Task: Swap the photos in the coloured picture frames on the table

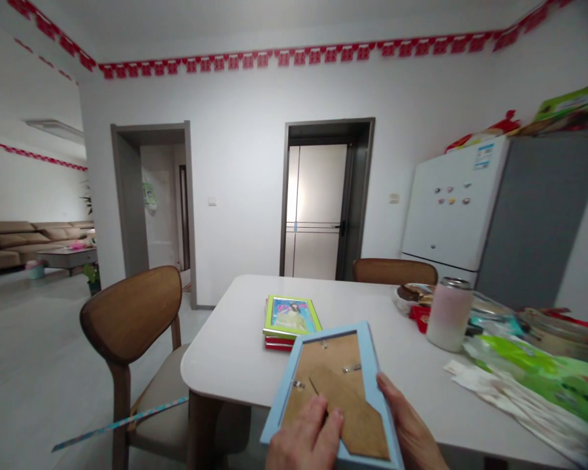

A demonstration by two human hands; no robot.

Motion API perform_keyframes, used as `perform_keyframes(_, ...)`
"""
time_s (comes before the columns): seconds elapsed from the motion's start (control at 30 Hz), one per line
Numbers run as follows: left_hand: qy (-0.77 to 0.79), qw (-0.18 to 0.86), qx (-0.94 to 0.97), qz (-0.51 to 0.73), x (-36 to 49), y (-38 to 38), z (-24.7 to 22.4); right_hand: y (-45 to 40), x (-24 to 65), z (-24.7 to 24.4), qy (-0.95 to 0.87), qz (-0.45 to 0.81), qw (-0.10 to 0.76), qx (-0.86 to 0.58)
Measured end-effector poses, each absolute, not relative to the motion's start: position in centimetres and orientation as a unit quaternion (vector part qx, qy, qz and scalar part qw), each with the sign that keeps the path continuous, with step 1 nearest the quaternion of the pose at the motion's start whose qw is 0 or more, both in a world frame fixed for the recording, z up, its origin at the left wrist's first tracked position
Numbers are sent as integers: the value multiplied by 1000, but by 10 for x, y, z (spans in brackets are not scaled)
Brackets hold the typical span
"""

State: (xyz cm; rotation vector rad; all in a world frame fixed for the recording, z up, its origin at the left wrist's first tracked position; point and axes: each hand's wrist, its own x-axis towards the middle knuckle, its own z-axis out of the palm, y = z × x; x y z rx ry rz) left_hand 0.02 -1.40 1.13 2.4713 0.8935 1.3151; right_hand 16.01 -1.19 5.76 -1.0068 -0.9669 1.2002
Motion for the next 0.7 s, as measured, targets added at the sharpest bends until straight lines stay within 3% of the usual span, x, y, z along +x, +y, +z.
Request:
perform_keyframes(0.17,269,-234,808,468,8,1,-21,-1,165,37,-405,622,527,-414)
perform_keyframes(0.27,274,-309,800,436,12,8,-29,19,173,21,-474,577,494,-446)
perform_keyframes(0.5,322,-244,864,299,18,22,-38,66,193,-3,-663,222,327,-636)
perform_keyframes(0.7,387,-62,899,193,25,20,-34,79,196,-9,-711,82,272,-643)
